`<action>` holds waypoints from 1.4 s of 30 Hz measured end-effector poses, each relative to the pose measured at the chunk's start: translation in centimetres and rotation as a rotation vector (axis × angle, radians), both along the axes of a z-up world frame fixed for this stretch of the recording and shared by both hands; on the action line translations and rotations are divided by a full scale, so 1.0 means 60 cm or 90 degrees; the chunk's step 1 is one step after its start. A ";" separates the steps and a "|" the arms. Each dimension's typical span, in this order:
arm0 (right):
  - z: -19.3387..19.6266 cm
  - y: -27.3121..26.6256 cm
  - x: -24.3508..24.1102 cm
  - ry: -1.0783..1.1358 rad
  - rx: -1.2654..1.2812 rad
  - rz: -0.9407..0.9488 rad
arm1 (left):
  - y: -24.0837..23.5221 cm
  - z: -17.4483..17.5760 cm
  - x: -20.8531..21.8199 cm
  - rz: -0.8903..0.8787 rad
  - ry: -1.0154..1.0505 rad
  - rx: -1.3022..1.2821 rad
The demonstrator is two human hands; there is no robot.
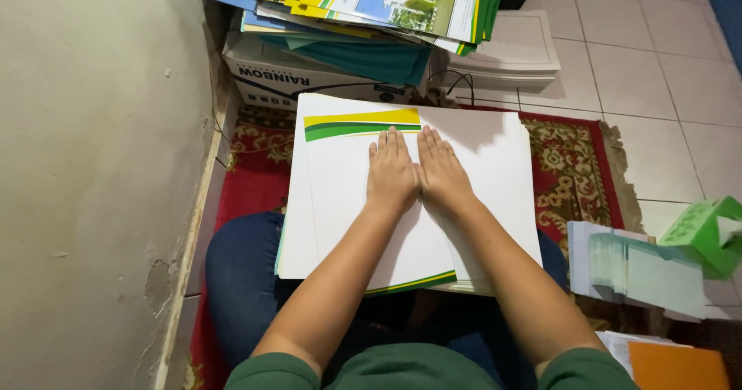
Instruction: Folding printed brochures and smoothing the creases by hand.
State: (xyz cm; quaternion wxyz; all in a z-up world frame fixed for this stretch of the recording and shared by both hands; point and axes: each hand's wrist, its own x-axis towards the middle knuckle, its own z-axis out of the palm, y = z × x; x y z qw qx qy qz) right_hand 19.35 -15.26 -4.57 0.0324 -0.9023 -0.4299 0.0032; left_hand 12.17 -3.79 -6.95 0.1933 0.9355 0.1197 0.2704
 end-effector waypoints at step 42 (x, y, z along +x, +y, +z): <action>0.039 -0.034 -0.113 0.089 -0.036 -0.078 | 0.003 0.021 -0.013 0.014 -0.037 -0.062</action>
